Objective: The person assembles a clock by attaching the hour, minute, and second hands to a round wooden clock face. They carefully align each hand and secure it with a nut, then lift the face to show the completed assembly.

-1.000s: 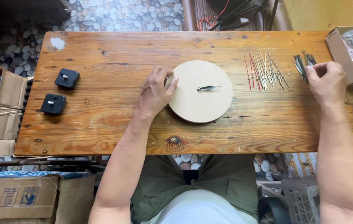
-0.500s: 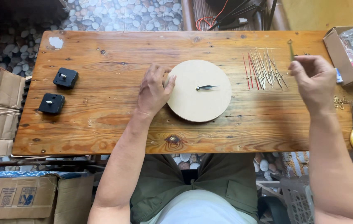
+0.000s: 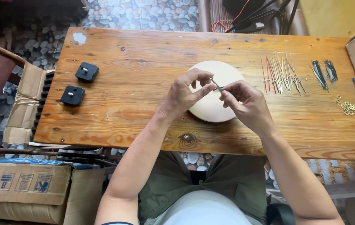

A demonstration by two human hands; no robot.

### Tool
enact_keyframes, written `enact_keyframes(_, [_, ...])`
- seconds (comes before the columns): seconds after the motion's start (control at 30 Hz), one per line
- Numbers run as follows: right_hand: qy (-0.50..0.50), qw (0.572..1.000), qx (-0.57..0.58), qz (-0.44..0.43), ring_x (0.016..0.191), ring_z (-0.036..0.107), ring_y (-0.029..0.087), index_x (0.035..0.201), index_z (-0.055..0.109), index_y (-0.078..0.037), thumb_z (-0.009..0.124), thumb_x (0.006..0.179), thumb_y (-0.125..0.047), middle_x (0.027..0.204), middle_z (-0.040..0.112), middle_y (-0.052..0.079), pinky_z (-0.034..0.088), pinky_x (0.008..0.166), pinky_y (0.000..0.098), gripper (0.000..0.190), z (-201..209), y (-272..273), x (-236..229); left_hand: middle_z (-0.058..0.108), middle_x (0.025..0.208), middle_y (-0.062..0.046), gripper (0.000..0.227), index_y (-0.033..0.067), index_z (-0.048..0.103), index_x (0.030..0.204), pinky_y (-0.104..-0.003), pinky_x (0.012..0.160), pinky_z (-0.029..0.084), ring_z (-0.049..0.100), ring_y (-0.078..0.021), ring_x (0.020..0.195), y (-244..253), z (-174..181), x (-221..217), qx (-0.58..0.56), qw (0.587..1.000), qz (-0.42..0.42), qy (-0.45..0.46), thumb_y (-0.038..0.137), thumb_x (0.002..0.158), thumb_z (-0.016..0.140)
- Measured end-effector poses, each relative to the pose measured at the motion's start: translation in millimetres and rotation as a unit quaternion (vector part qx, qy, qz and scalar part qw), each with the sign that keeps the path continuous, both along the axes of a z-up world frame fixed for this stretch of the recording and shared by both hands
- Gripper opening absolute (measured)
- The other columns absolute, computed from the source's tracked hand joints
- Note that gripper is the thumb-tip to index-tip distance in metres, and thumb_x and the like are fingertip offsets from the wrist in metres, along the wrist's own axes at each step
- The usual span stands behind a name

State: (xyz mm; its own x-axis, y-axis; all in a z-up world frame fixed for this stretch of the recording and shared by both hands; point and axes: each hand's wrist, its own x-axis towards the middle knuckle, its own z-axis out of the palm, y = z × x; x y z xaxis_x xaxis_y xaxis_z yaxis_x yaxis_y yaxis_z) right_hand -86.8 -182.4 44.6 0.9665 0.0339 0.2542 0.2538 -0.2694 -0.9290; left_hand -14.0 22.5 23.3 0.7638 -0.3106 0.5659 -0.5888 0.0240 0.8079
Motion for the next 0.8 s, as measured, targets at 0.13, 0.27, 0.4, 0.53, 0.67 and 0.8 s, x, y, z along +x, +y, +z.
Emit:
enact_keyframes(0.13, [0.001,1.0,-0.029,0.007,0.07,0.073,0.015,0.109,0.071,0.001,0.071,0.1,-0.007,0.08,0.073,0.011,0.053,0.069,0.0265,0.012,5,4,0,0.074,0.082,0.003,0.013,0.0166,0.078,0.103,-0.02,0.069,0.05,0.067,-0.0063,0.076,-3,2,0,-0.015,0.999,0.007,0.044,0.024,0.093,0.081])
enact_keyframes(0.27, [0.017,0.998,0.028,0.044,0.076,0.072,0.016,0.111,0.07,0.003,0.064,0.103,-0.006,0.085,0.073,0.012,0.054,0.07,0.0258,0.013,15,2,0,0.073,0.082,0.002,0.007,0.0176,0.078,0.1,-0.021,0.069,0.049,0.064,-0.007,0.077,-2,10,-3,-0.015,0.998,-0.022,0.054,0.023,0.095,0.078])
enact_keyframes(0.4, [0.034,0.994,0.058,0.085,0.08,0.071,0.013,0.111,0.071,0.004,0.064,0.103,-0.006,0.089,0.075,0.011,0.052,0.071,0.0242,0.015,16,-2,5,0.072,0.085,0.0,0.005,0.0165,0.079,0.1,-0.023,0.07,0.05,0.064,-0.0083,0.08,-2,18,-10,-0.017,0.998,-0.053,0.034,0.019,0.096,0.077])
enact_keyframes(0.53, [0.033,0.994,0.064,0.078,0.079,0.071,0.016,0.11,0.072,0.005,0.066,0.102,-0.005,0.084,0.073,0.013,0.052,0.072,0.0244,0.015,14,-10,6,0.073,0.087,0.0,0.005,0.0168,0.079,0.1,-0.023,0.071,0.051,0.065,-0.009,0.081,-1,17,-8,-0.016,0.997,-0.07,0.031,0.02,0.098,0.076])
enact_keyframes(0.67, [0.027,0.997,0.048,0.055,0.08,0.07,0.014,0.113,0.072,0.005,0.069,0.101,-0.006,0.086,0.072,0.012,0.053,0.075,0.0259,0.016,12,-22,6,0.073,0.085,0.0,0.007,0.0169,0.079,0.102,-0.023,0.07,0.05,0.066,-0.0085,0.079,1,13,-3,-0.009,0.997,-0.068,0.03,0.021,0.098,0.075])
enact_keyframes(0.8, [-0.008,1.0,-0.01,0.017,0.085,0.073,0.013,0.114,0.074,-0.001,0.075,0.098,-0.005,0.092,0.075,0.009,0.053,0.076,0.0247,0.017,11,-21,2,0.073,0.089,-0.002,0.011,0.0143,0.077,0.106,-0.024,0.068,0.05,0.067,-0.0092,0.081,1,17,-8,0.013,0.997,-0.068,0.035,0.02,0.097,0.077])
